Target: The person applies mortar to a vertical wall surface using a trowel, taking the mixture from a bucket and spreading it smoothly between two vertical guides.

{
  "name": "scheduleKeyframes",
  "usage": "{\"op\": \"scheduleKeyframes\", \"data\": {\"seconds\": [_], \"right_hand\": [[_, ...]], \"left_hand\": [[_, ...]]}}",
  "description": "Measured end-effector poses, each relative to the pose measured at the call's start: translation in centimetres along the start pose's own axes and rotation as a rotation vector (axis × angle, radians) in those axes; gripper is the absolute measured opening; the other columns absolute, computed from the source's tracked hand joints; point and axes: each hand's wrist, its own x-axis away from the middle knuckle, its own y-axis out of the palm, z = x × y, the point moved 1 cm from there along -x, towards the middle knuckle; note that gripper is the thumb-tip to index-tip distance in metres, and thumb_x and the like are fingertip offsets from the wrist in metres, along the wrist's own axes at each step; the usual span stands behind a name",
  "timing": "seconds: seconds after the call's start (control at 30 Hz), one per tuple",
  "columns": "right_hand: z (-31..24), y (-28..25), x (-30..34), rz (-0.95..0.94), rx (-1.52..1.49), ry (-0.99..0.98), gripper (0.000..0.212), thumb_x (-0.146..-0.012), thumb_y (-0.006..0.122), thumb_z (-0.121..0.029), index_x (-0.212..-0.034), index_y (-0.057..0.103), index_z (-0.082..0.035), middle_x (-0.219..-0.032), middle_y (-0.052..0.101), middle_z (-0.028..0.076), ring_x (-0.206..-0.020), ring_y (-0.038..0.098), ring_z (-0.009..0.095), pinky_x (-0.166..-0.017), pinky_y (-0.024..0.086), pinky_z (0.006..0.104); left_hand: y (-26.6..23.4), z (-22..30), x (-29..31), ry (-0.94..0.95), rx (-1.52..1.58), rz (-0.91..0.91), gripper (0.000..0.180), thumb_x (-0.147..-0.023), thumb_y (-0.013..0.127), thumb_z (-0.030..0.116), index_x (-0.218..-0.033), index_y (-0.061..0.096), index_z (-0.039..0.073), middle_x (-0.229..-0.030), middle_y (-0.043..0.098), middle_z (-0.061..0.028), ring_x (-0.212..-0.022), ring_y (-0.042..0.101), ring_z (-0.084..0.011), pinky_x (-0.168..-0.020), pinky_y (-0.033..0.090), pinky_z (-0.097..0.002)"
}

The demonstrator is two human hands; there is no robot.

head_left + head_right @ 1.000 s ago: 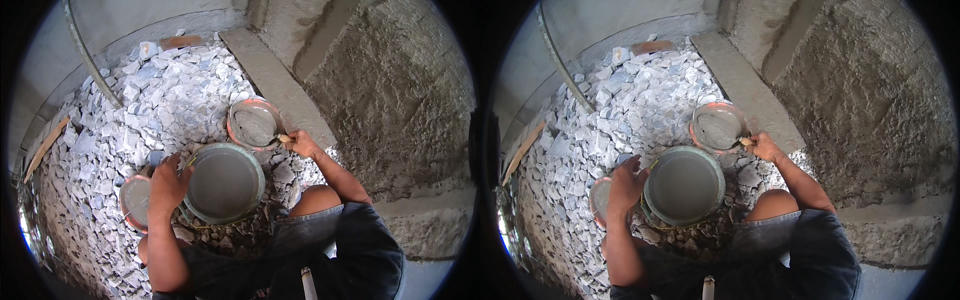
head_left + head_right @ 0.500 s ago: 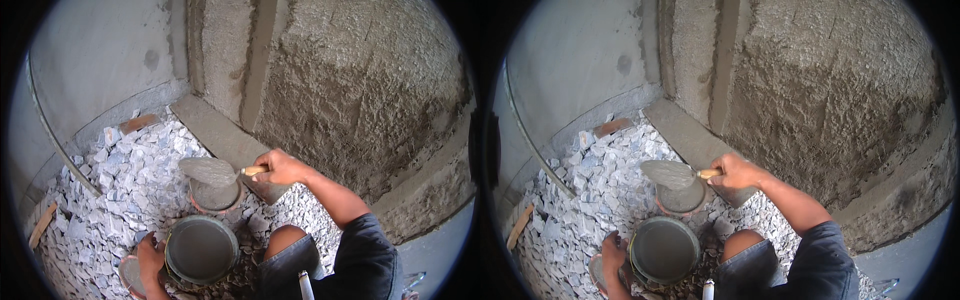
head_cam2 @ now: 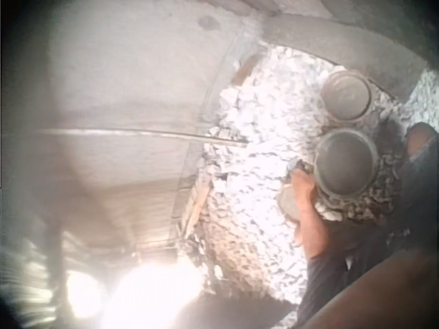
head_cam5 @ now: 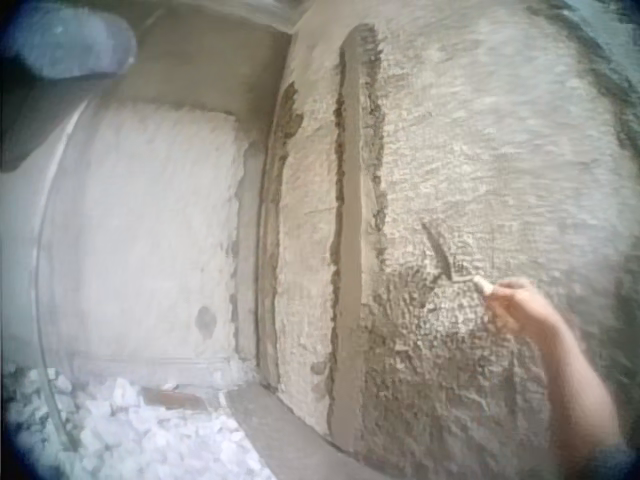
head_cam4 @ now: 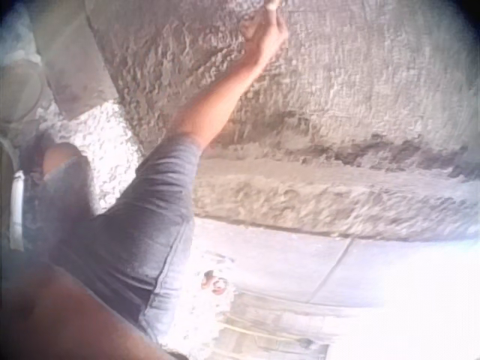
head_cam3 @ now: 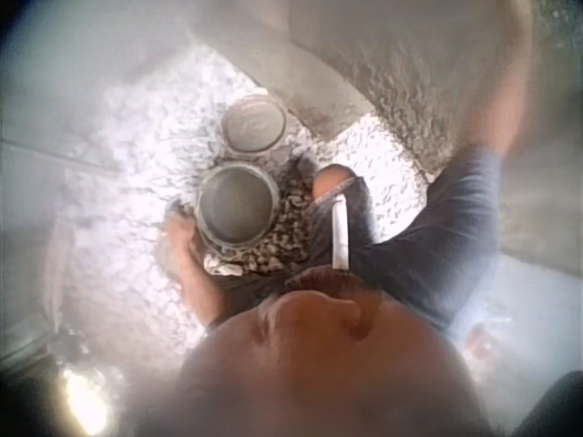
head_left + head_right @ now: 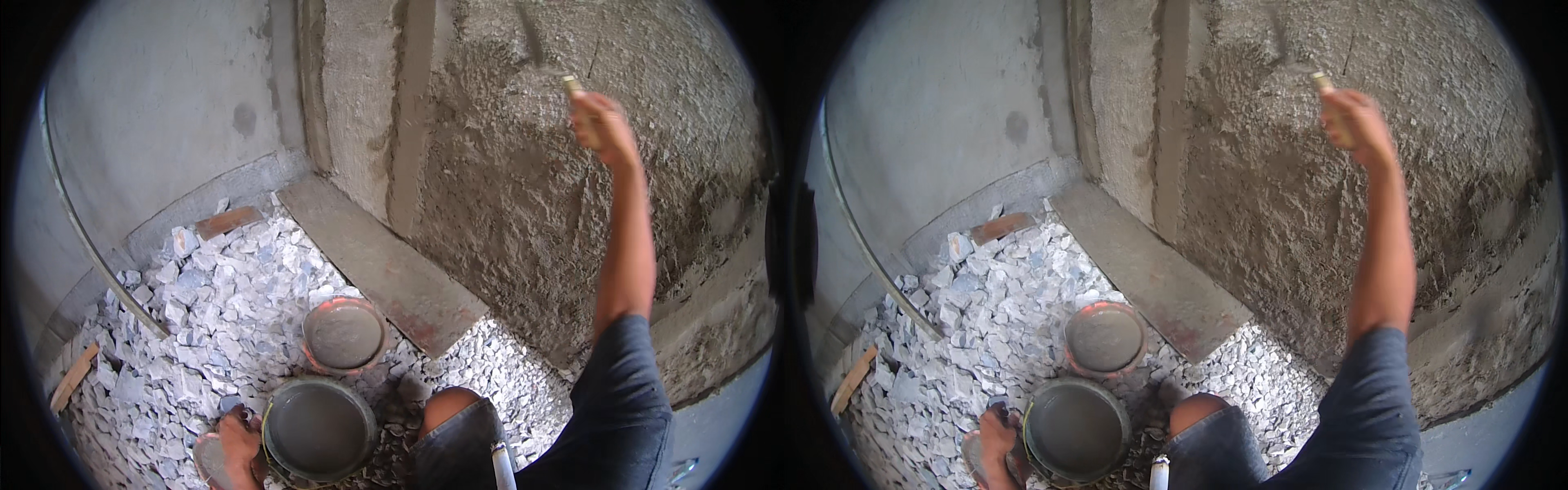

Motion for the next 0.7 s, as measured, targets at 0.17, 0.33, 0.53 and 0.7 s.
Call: {"op": "scheduleKeyframes", "data": {"seconds": [0.17,0.33,0.53,0.7], "right_hand": [[-2.7,-4.3,9.5,-0.066,0.521,0.009,0.029,-0.103,0.065,-0.031,-0.095,0.071,-0.003,-0.067,0.059,0.002,-0.048,0.044,0.005,-0.043,0.037,0.0192],[3.0,3.2,14.0,-0.232,0.974,0.174,0.032,-0.099,0.072,-0.032,-0.093,0.075,0.0,-0.078,0.072,0.015,-0.066,0.066,0.025,-0.063,0.053,0.0407],[9.4,11.1,5.3,-0.335,1.132,0.014,0.04,-0.091,0.075,-0.035,-0.1,0.075,0.004,-0.095,0.073,0.029,-0.09,0.073,0.044,-0.082,0.057,0.0501],[8.7,14.6,-1.5,-0.33,1.104,0.058,0.042,-0.092,0.073,-0.031,-0.096,0.074,0.01,-0.092,0.074,0.03,-0.088,0.076,0.041,-0.082,0.06,0.0481]], "left_hand": [[0.7,1.6,-0.7,-0.03,0.088,-0.037,0.048,-0.082,0.082,0.014,-0.122,0.068,-0.009,-0.103,0.074,-0.0275,-0.095,0.073,-0.0403,-0.085,0.056,-0.0477],[0.6,3.8,-1.4,-0.038,0.057,-0.108,0.05,-0.083,0.08,0.014,-0.126,0.067,-0.008,-0.108,0.074,-0.0266,-0.1,0.073,-0.0402,-0.09,0.057,-0.0469],[-0.4,4.4,-0.7,-0.031,0.053,-0.102,0.051,-0.083,0.081,0.015,-0.127,0.067,-0.007,-0.109,0.075,-0.0262,-0.1,0.073,-0.0406,-0.091,0.056,-0.0475],[-2.3,3.5,0.8,-0.036,0.062,-0.047,0.051,-0.083,0.081,0.013,-0.127,0.067,-0.008,-0.11,0.074,-0.0273,-0.101,0.073,-0.0414,-0.091,0.056,-0.048]]}}
